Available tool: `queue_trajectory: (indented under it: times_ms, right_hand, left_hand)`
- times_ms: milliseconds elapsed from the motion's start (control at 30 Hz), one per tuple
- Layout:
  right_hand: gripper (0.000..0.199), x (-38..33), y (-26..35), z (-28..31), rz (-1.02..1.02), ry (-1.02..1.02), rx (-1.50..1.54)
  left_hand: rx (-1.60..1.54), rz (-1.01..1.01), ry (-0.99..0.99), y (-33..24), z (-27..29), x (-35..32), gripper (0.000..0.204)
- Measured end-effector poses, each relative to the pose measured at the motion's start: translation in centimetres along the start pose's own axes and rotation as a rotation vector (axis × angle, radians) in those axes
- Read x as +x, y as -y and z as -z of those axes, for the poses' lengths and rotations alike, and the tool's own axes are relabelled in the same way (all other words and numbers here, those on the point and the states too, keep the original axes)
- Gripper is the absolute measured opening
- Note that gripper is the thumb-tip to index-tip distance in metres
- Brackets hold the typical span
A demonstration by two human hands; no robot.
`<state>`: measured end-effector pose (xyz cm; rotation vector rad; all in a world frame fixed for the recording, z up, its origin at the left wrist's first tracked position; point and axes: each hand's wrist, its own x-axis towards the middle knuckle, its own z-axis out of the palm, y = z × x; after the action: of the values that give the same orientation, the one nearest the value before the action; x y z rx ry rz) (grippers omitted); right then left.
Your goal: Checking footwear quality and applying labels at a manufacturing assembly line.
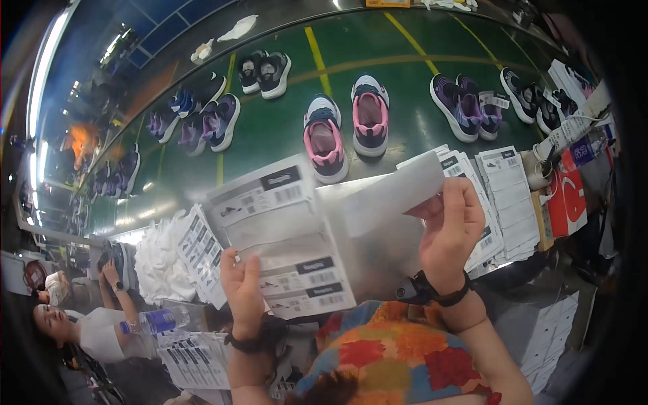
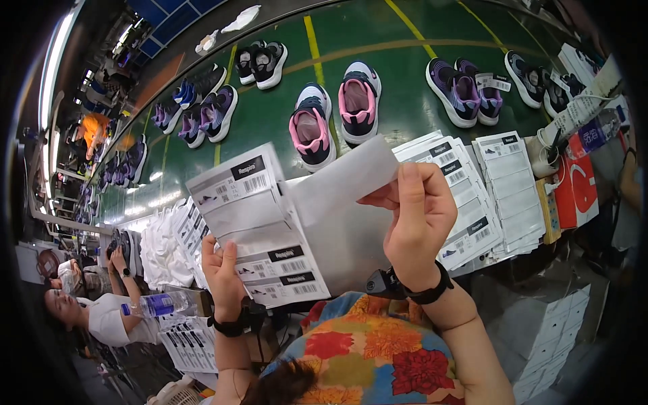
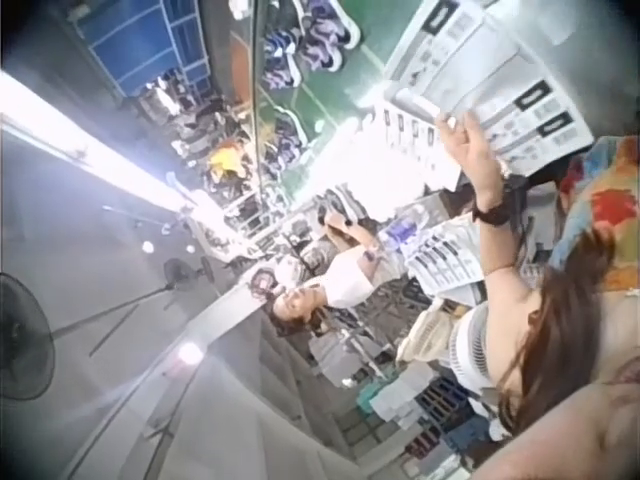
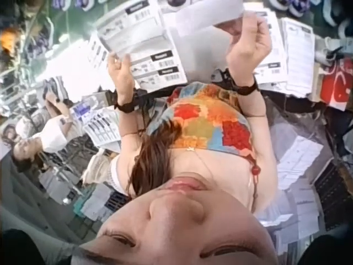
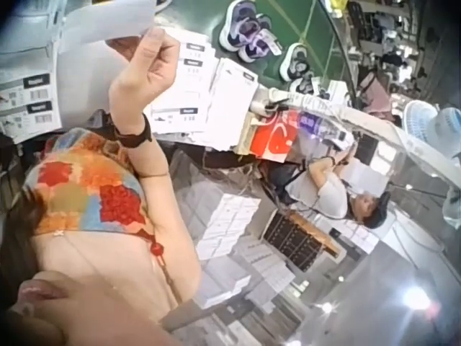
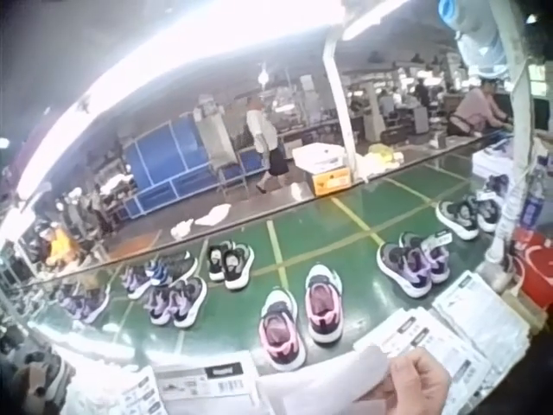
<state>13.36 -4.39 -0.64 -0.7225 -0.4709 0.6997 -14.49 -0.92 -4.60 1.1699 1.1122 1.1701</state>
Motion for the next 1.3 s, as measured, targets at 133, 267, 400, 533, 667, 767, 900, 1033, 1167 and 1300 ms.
queue_trajectory:
  times_ms: [133, 267, 400, 533, 667, 767, 900, 1033, 1167, 1300]
  right_hand:
    - [0.016, -0.9, -0.2, 0.0, 0.046, 0.106, -0.367]
    - [0.012, -2.3, -2.3, 0.4, 0.533, 0.565, -0.813]
    - [0.044, -5.0, -4.3, -0.6, 0.877, 0.960, -0.967]
    - [0.048, -2.9, -2.2, -1.1, 0.580, 0.950, -1.043]
    - [0.033, 1.2, -2.2, 0.4, 0.150, 0.681, -1.046]
    - [0.027, 6.5, -2.8, 2.5, -0.110, 0.588, -1.113]
    - [0.030, 17.2, -5.8, 7.6, 0.049, 0.239, -1.108]
    - [0.053, 24.6, -12.9, 8.2, 0.190, 0.193, -1.180]
    - [0.092, 26.8, -9.1, 10.9, 0.167, -0.068, -1.466]
    - [0.074, 21.5, -2.6, 10.0, 0.295, 0.201, -1.311]
  left_hand:
    - [0.509, 0.023, -0.105, 4.1, 5.2, -0.5, 0.038]
    - [0.965, -0.166, 0.143, -1.9, 2.6, -0.7, 0.066]
    - [0.287, -0.005, 0.662, -4.6, -2.4, -0.3, 0.066]
    - [0.115, 0.080, 0.630, -4.5, -3.1, 2.6, 0.061]
    - [0.121, -0.087, 0.756, -3.6, -4.1, 5.2, 0.055]
    - [0.727, -0.433, 0.699, -2.4, -7.1, 8.9, 0.047]
    - [0.988, -0.320, 0.476, 2.5, -13.8, 14.9, 0.065]
    - [0.739, -0.624, 0.586, 12.0, -15.0, 21.7, 0.067]
    - [0.433, -0.410, 0.760, 10.3, -22.9, 24.0, 0.060]
    - [0.292, -0.335, 0.687, 10.3, -18.8, 35.7, 0.027]
